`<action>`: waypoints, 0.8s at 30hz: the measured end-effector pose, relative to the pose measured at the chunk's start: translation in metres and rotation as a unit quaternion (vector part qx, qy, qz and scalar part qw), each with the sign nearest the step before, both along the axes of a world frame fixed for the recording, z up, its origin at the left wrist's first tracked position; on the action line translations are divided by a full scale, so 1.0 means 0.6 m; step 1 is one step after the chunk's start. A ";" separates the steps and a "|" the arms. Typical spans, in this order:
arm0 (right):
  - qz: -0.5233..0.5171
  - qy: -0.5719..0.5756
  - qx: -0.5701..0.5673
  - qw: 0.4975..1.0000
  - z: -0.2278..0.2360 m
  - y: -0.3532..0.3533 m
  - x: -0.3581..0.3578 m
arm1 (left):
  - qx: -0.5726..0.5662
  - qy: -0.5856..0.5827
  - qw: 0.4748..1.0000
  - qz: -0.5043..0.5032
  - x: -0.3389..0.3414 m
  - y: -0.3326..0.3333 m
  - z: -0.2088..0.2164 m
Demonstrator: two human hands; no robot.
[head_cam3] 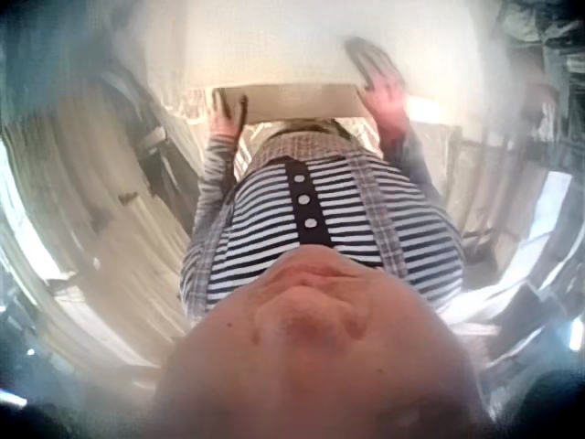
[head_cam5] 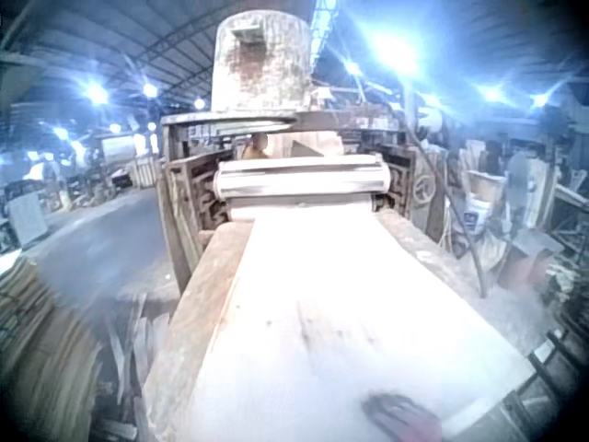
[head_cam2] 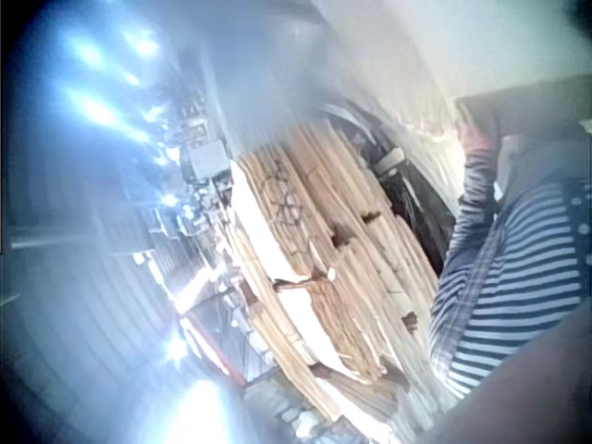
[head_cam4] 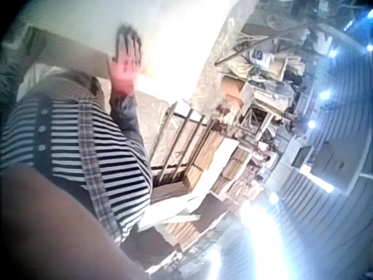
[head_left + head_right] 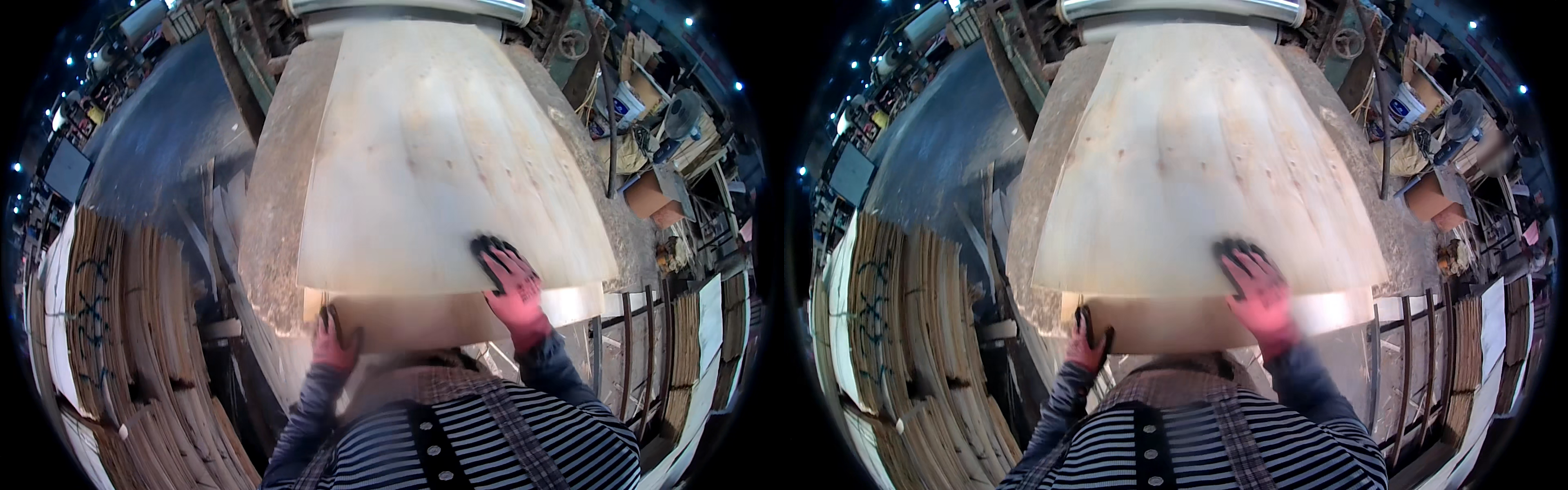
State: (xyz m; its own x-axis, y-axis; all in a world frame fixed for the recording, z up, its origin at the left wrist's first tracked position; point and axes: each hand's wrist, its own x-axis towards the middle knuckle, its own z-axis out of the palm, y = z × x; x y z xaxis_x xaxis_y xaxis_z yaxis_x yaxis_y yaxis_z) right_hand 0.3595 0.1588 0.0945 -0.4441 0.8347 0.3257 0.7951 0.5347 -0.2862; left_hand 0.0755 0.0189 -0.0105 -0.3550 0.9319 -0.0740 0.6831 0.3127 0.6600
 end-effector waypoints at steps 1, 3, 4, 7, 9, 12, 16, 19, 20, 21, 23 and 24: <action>0.031 0.007 -0.021 0.999 0.001 0.041 -0.006 | 0.015 0.043 0.999 0.002 0.015 0.003 0.001; 0.034 -0.006 -0.017 0.999 -0.016 0.104 -0.029 | 0.014 0.067 0.998 0.017 0.026 0.011 0.015; 0.039 -0.012 -0.019 0.999 -0.028 0.135 -0.041 | -0.007 0.048 0.998 0.030 0.027 0.013 0.029; 0.042 0.006 0.031 0.999 -0.066 0.240 -0.079 | 0.026 0.063 0.998 0.008 0.026 0.022 0.068; 0.044 0.018 0.025 0.999 -0.087 0.309 -0.112 | 0.045 0.083 0.996 0.001 0.028 0.021 0.099; 0.019 -0.002 0.036 0.999 -0.119 0.387 -0.149 | 0.118 -0.144 0.981 0.050 0.037 0.014 0.126; -0.001 -0.052 0.058 0.997 -0.114 0.359 -0.173 | 0.125 -0.380 0.907 0.128 0.016 0.021 0.126; 0.096 -0.050 -0.002 0.994 -0.098 0.241 -0.154 | 0.091 -0.398 0.907 0.104 -0.028 0.014 0.060; 0.118 -0.038 -0.025 0.992 -0.101 0.199 -0.141 | 0.078 -0.402 0.907 0.099 -0.031 0.019 0.069; 0.139 -0.032 -0.046 0.989 -0.092 0.153 -0.124 | 0.066 -0.409 0.905 0.095 -0.031 0.031 0.086; 0.183 -0.011 -0.079 0.980 -0.087 0.068 -0.081 | 0.059 -0.487 0.870 0.042 -0.046 0.039 0.074; 0.198 -0.002 -0.090 0.976 -0.093 0.031 -0.054 | 0.064 -0.455 0.888 -0.023 -0.047 0.049 0.067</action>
State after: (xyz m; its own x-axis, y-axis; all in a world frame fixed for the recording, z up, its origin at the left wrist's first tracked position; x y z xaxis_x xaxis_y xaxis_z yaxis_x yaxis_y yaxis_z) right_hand 0.3273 0.1773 0.0386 -0.7452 0.6403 0.1861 0.5372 0.7418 -0.4014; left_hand 0.0471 0.0482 0.0297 -0.1632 0.9653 -0.2038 -0.1407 0.1817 0.9732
